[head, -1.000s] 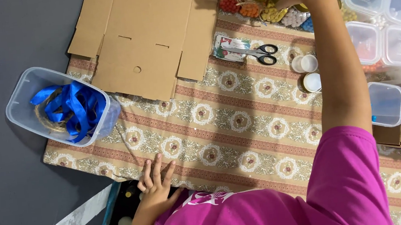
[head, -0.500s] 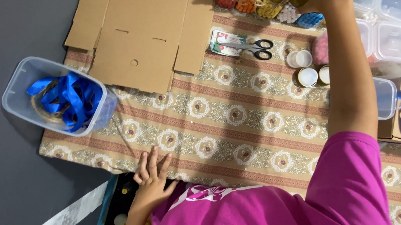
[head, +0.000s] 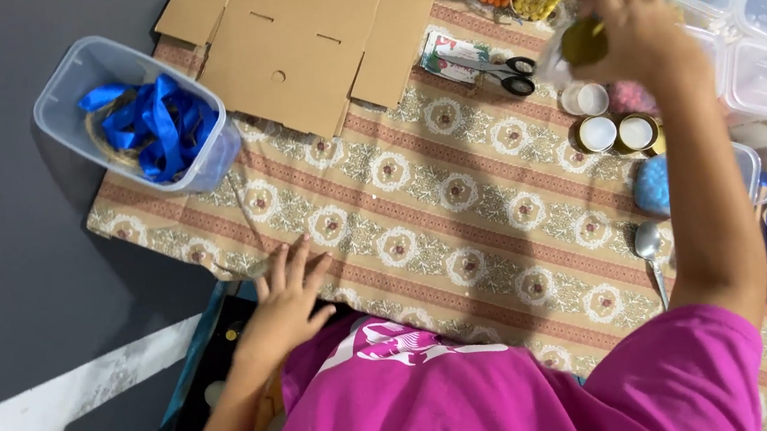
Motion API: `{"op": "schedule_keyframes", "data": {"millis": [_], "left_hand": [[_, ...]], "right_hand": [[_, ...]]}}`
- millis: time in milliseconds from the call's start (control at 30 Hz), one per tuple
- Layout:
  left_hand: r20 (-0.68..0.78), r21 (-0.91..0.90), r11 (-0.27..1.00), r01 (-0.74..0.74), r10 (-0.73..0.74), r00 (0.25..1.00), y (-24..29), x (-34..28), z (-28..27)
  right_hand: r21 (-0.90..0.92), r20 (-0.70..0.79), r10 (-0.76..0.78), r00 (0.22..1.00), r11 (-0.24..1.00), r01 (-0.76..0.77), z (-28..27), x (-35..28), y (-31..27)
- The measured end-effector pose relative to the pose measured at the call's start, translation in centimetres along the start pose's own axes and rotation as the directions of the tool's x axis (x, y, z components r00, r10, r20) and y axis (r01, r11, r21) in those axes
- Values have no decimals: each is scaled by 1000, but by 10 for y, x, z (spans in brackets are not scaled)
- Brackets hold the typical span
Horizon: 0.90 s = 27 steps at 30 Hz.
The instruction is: The person ties twine around the neck of several small glass jars filled with colorful beads. They handle jars containing red, orange, yellow, and blue beads, securing the twine with a knot before placing each jar back on the table.
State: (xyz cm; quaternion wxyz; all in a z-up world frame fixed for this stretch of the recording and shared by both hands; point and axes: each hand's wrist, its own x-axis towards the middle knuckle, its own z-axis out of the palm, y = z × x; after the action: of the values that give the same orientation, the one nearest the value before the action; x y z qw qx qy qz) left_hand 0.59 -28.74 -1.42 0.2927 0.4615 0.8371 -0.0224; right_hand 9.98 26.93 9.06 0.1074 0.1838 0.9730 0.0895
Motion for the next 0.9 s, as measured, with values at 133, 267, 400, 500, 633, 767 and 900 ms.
{"op": "schedule_keyframes", "data": {"millis": [133,267,400,500,633,767,900], "left_hand": [[-252,132,989,-72,104,962,-10,-27,-68],[-601,314,946,83,130,789,-59,-31,-130],[-645,187,962,197,-31,764,-158,12,-160],[-691,248,932,263,-20,723,-236,57,-154],[-161,405,782,473,-448,879,-242,92,-177],[-71,600,630,493,-572,817,-267,107,-171],[-246,494,711,501,-438,865,-292,92,-184]], "right_hand": [[27,65,-169,984,986,167,-5,-49,-67],[257,221,-205,954,955,146,-28,-81,-139],[256,192,-359,914,917,306,-5,-96,-164],[232,115,-412,904,896,379,3,-103,-170],[336,-4,-432,902,849,409,-1,-116,-166],[308,-135,-424,896,841,444,-1,-128,-157],[397,-106,-374,921,834,384,-6,-137,-148]]}}
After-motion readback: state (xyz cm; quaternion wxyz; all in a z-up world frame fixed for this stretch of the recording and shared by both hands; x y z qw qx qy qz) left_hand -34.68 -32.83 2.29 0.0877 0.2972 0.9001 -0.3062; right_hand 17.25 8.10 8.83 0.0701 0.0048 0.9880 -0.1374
